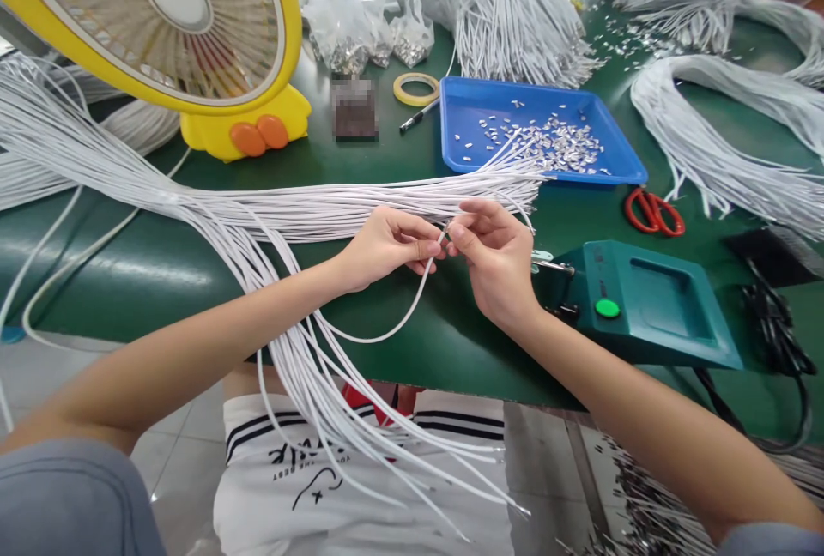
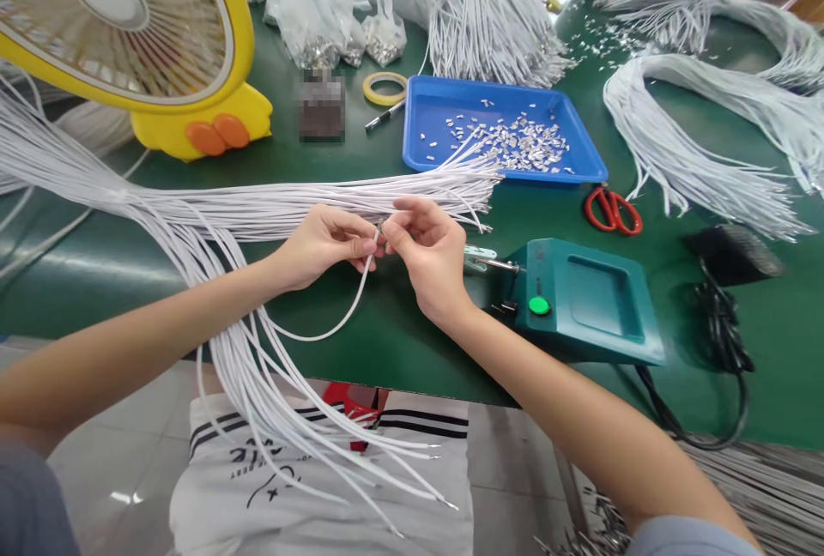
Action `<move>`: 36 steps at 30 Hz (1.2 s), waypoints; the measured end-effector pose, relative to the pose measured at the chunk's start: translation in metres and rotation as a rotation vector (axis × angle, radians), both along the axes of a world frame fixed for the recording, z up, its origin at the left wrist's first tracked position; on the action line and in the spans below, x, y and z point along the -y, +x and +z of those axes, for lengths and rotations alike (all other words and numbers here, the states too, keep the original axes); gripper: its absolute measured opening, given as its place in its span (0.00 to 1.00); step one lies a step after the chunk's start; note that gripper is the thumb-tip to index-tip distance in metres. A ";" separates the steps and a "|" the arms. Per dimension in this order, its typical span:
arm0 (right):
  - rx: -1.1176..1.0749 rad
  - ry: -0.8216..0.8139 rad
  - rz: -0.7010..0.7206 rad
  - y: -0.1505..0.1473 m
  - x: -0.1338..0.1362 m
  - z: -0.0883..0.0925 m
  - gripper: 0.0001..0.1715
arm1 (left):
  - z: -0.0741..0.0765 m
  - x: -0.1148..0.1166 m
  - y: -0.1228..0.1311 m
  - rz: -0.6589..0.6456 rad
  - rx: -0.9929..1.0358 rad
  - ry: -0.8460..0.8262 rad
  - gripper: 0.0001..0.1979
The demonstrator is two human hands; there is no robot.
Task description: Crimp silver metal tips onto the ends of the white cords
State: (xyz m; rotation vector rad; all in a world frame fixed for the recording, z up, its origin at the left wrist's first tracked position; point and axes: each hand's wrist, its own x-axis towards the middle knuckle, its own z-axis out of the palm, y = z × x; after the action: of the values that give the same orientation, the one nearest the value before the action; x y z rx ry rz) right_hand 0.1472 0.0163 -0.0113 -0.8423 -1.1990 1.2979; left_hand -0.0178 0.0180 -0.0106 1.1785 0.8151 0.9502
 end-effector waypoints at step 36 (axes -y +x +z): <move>0.120 0.132 0.027 0.003 -0.005 -0.003 0.15 | 0.002 0.000 -0.002 -0.034 0.010 -0.034 0.16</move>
State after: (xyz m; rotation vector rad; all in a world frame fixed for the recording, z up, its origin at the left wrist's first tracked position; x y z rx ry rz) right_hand 0.1506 0.0217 -0.0141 -0.8198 -1.3797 1.1888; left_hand -0.0196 0.0177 -0.0082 1.1542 0.7979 0.9104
